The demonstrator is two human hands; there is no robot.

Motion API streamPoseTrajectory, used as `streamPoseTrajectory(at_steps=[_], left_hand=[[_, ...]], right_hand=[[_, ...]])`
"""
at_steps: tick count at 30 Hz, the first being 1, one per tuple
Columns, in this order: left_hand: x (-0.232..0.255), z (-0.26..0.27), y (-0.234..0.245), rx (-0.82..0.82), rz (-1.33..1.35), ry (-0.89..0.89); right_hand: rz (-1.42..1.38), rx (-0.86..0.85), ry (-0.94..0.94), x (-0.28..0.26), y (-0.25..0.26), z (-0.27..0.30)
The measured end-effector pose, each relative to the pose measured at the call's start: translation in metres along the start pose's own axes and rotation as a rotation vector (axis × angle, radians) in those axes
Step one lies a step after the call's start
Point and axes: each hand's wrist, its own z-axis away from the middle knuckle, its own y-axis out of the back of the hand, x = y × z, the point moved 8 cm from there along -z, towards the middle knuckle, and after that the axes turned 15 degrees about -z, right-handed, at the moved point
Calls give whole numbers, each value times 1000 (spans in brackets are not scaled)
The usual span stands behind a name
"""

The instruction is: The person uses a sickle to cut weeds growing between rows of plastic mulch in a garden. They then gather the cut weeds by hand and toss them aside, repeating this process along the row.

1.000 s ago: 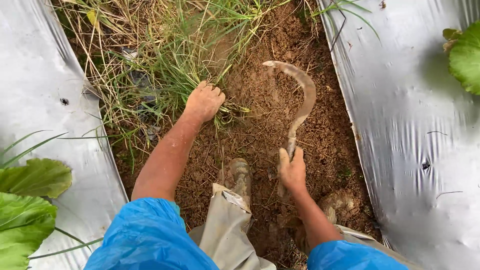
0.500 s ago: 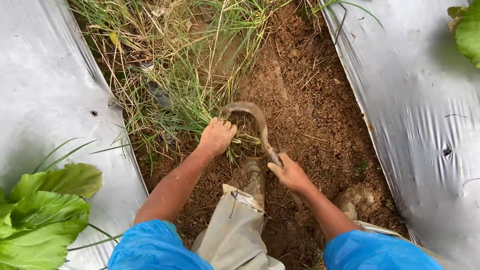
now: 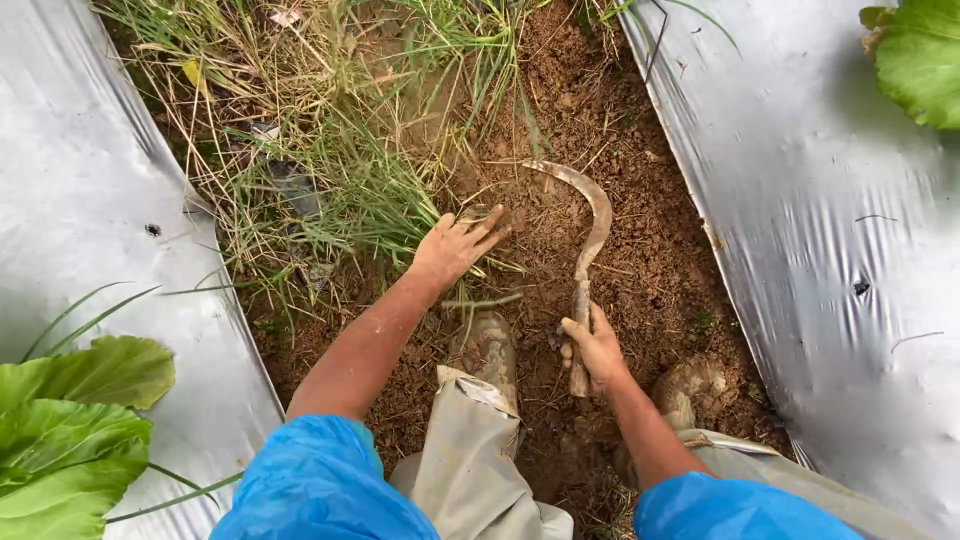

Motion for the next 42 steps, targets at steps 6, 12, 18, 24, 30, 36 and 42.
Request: streamPoseTrajectory(at_steps=[6, 12, 18, 24, 30, 36, 42], left_hand=[[12, -49, -31, 10, -106, -118], [17, -70, -107, -103, 57, -160], [13, -55, -111, -98, 169, -78], [11, -53, -116, -103, 269, -58], [6, -12, -136, -151, 261, 55], [2, 27, -138, -129, 346, 247], [30, 53, -163, -163, 387, 378]], right_hand=[[-57, 17, -17, 39, 15, 3], [5, 35, 7, 43, 33, 1], [10, 160, 148, 39, 28, -8], [744, -25, -278, 54, 37, 43], [390, 168, -37, 10, 20, 27], [203, 143, 5, 34, 5, -1], [1017, -235, -161, 66, 22, 17]])
